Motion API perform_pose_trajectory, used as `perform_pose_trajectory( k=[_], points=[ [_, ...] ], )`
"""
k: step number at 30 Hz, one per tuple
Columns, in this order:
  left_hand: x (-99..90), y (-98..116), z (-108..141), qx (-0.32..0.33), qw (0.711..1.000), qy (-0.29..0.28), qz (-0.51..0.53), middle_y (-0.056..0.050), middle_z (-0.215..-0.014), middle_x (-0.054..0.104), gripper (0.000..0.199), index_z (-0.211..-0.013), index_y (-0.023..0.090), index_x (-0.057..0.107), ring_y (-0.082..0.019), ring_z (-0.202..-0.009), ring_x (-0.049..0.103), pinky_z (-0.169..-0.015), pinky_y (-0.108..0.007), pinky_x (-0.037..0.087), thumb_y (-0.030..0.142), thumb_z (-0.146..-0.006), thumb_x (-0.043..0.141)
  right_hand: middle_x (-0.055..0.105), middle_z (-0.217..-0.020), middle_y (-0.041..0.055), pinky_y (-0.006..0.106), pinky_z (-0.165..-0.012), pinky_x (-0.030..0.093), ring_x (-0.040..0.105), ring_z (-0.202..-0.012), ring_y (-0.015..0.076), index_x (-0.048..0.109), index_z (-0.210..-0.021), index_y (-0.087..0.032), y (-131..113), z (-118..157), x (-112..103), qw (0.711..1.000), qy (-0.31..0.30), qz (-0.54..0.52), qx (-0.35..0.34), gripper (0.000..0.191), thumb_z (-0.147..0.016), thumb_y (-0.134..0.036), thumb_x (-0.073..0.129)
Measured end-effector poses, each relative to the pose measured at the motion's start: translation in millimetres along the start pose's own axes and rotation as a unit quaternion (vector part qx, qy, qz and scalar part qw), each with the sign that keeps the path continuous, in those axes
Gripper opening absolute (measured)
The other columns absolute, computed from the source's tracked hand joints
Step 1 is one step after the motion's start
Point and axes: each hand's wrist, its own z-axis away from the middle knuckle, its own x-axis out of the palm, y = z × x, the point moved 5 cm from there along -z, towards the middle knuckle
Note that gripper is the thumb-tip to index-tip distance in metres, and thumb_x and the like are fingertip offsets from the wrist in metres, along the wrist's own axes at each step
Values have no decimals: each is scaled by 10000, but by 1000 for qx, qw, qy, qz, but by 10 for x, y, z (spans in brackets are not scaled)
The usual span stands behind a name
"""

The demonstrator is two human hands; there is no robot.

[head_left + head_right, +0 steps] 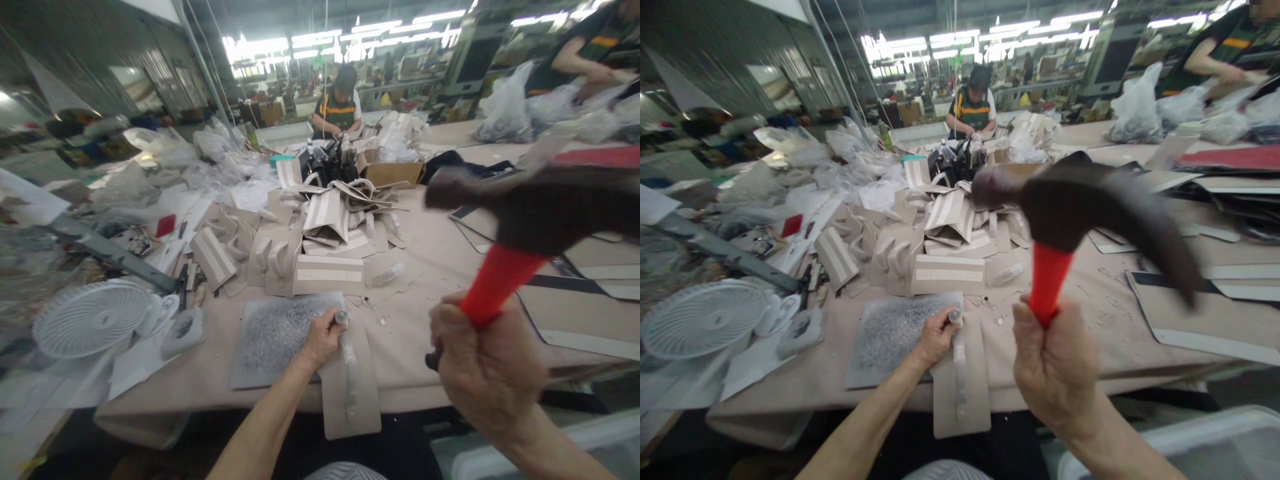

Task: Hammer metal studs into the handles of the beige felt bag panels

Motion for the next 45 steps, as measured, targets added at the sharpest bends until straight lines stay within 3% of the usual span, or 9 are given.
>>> perform_pose_trajectory(
  k=[5, 12, 15, 19, 24, 29, 37, 41, 45],
  points=[
    [0, 29, 2, 3, 1000, -4, 13, -5, -797, 671, 206, -980, 196, 689, -169, -730, 595, -696, -255, 443, 168, -808, 580, 494, -499, -24, 276, -479, 179, 434, -420, 135, 461, -797, -236, 494, 534, 743, 955, -288, 74, -17, 195, -941, -310, 351],
    [8, -17, 5, -9, 1000, 4, 17, -11, -830, 693, 200, -972, 190, 698, -174, -777, 621, -734, -258, 470, 164, -797, 605, 556, -579, -5, 265, -541, 256, 555, -545, 180, 501, -906, -212, 1103, 654, 877, 908, -375, 137, 122, 175, -980, -308, 374],
    [8, -43, 1, -18, 999, 14, 37, -8, -823, 700, 194, -949, 187, 706, -170, -764, 626, -715, -253, 472, 157, -769, 639, 651, -780, 87, 294, -586, 347, 620, -676, 227, 552, -1001, -163, 1174, 693, 1019, 909, -352, 198, 100, 177, -970, -263, 410],
    [9, -58, -10, -31, 996, 38, 77, -4, -822, 714, 171, -903, 180, 707, -163, -758, 635, -716, -250, 483, 166, -732, 694, 553, -1284, 215, 410, -844, 441, 578, -1066, 299, 478, -1318, -122, 667, 690, 1121, 949, -225, 181, -125, 417, -903, -157, 474],
    [-1, -130, -87, -102, 974, 87, 183, -25, -827, 745, 266, -910, 160, 692, -169, -751, 673, -721, -258, 514, 222, -660, 760, 520, -1348, 129, 394, -857, 424, 543, -1016, 249, 593, -1114, -208, -58, 916, 1364, 872, -355, 91, -324, 326, -804, -112, 565],
    [-343, -58, -69, -147, 909, 231, 315, -33, -792, 743, 359, -861, 145, 652, -165, -729, 697, -733, -275, 531, 365, -634, 822, 582, -1211, 149, 383, -818, 387, 562, -927, 236, 598, -1004, -173, -85, 806, 1525, 889, -351, 143, -256, 211, -853, -72, 489],
    [-923, 167, 374, -139, 908, 251, 306, -41, -786, 746, 374, -853, 134, 675, -176, -747, 707, -781, -306, 544, 364, -630, 868, 617, -1051, 110, 314, -751, 405, 590, -855, 207, 574, -1095, -147, 159, 519, 1575, 929, -342, 105, -96, 275, -848, -98, 464],
    [-927, 99, 557, -163, 917, 221, 288, -63, -825, 754, 352, -862, 130, 682, -189, -784, 702, -795, -312, 538, 346, -646, 857, 613, -1146, 123, 336, -846, 459, 606, -974, 225, 530, -1221, -151, 303, 589, 1645, 955, -294, -30, -34, 417, -812, -103, 464],
    [-694, 247, 535, -143, 967, 75, 196, -91, -999, 749, 318, -969, 150, 730, -235, -944, 681, -847, -332, 527, 271, -686, 811, 630, -1138, 117, 371, -892, 488, 616, -1008, 221, 479, -1285, -153, 436, 624, 1658, 955, -248, -162, 9, 535, -756, -83, 439]
  ],
)
